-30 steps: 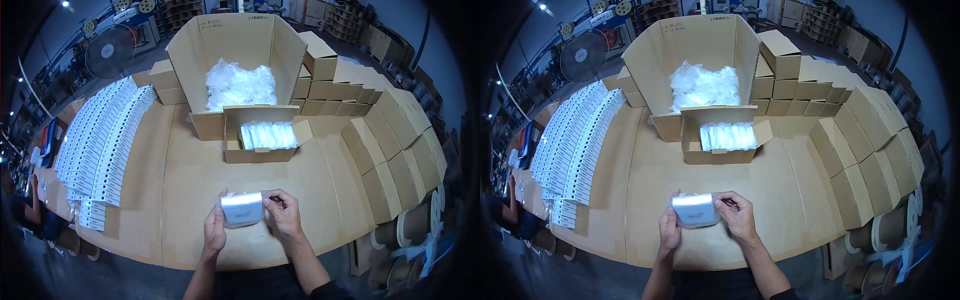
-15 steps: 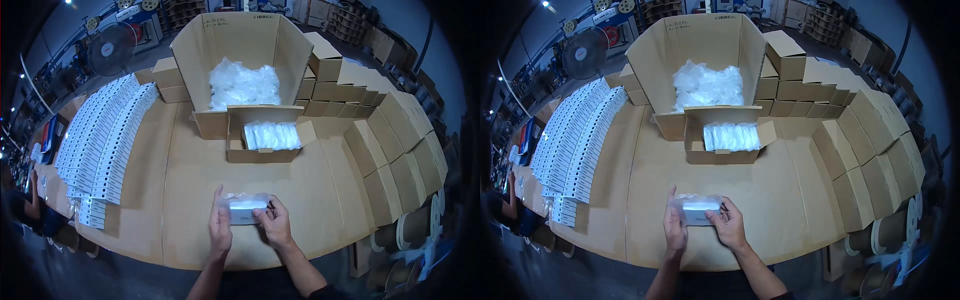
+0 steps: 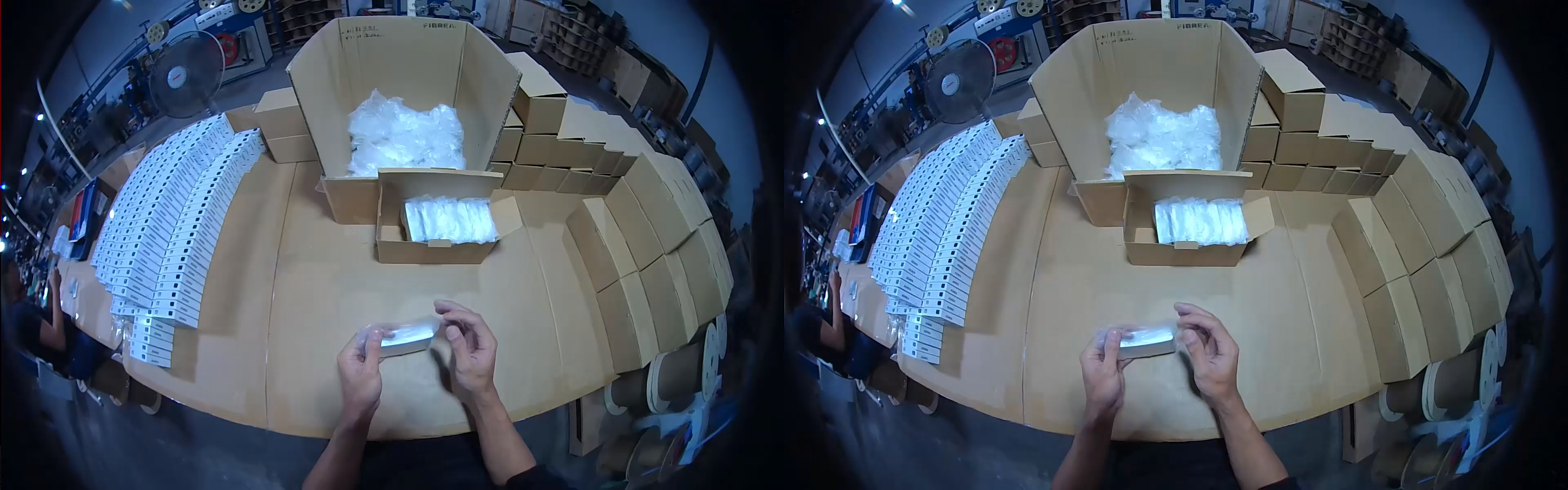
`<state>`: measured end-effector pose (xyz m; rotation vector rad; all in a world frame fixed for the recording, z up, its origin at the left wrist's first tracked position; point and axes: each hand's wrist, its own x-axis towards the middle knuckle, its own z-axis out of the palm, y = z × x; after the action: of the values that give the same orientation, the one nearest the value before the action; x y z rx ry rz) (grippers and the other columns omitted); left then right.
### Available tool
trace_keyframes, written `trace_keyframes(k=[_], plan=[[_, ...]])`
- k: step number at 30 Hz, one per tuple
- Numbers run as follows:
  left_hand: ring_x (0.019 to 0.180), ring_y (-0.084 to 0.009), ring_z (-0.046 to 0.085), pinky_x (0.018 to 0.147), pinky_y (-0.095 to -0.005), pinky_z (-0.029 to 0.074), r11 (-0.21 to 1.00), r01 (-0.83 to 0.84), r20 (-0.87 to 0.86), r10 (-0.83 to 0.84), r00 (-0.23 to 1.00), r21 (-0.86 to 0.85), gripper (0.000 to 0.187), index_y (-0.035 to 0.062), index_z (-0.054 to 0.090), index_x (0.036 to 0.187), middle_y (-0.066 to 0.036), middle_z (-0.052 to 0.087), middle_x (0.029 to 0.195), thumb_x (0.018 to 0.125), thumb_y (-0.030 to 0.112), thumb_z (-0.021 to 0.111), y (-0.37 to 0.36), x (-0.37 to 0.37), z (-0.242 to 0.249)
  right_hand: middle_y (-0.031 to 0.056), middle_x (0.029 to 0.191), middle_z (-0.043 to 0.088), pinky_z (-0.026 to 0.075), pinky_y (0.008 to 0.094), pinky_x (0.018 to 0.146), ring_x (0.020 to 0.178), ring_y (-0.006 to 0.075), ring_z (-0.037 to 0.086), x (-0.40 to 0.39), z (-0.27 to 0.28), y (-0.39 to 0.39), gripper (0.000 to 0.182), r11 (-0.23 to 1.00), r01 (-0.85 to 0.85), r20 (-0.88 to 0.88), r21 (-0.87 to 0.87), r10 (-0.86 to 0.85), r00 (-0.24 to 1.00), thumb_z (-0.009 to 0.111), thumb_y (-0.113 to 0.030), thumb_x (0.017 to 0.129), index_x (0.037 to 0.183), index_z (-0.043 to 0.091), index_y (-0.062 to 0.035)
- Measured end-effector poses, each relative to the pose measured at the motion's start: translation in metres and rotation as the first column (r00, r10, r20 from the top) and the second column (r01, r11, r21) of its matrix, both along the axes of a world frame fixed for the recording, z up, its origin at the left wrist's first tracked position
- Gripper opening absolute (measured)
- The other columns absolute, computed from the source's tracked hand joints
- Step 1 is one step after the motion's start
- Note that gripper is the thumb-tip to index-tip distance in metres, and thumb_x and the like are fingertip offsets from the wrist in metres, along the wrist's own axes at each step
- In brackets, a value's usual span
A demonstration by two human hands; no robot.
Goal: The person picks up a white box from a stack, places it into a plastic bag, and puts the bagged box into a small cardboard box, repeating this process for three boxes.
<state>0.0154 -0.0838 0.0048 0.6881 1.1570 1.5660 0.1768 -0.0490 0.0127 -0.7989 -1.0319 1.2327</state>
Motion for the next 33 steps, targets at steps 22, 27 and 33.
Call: trace_keyframes(k=[22, 27, 33], plan=[[0.105, -0.0194, 0.065, 0.091, -0.0328, 0.057, 0.971, 0.192, 0.029, -0.198, 0.980, 0.142, 0.044, 0.0055, 0.044, 0.149, -0.013, 0.062, 0.112, 0.107, 0.012, 0.056, -0.012, -0.025, 0.016, 0.0134, 0.124, 0.073, 0.042, 0.0479, 0.114, 0.133, 0.0372, 0.056, 0.012, 0.006, 0.010, 0.031, 0.937, -0.342, 0.541, 0.076, 0.249, 0.803, 0.086, -0.013, 0.079, 0.108, 0.078, -0.0061], [0.103, -0.0146, 0.063, 0.088, -0.0252, 0.051, 0.901, 0.426, -0.573, -0.306, 0.761, 0.085, 0.041, 0.0016, 0.066, 0.132, -0.009, 0.063, 0.115, 0.091, -0.001, 0.075, -0.021, -0.048, 0.010, 0.0136, 0.142, 0.061, 0.037, 0.0507, 0.118, 0.142, 0.0408, 0.046, 0.021, 0.023, 0.011, 0.033, 0.887, -0.415, 0.733, 0.201, 0.145, 0.665, 0.086, -0.018, 0.079, 0.109, 0.078, -0.0083], [0.106, -0.0159, 0.063, 0.088, -0.0286, 0.052, 0.920, 0.388, -0.550, -0.296, 0.781, 0.056, 0.025, -0.0015, 0.072, 0.114, -0.009, 0.062, 0.120, 0.090, 0.001, 0.077, -0.028, -0.050, 0.020, 0.0071, 0.126, 0.064, 0.049, 0.0453, 0.100, 0.118, 0.0324, 0.058, 0.022, 0.069, -0.003, 0.034, 0.769, -0.540, 0.910, 0.342, -0.128, 0.394, 0.079, -0.013, 0.081, 0.113, 0.067, -0.0116]])
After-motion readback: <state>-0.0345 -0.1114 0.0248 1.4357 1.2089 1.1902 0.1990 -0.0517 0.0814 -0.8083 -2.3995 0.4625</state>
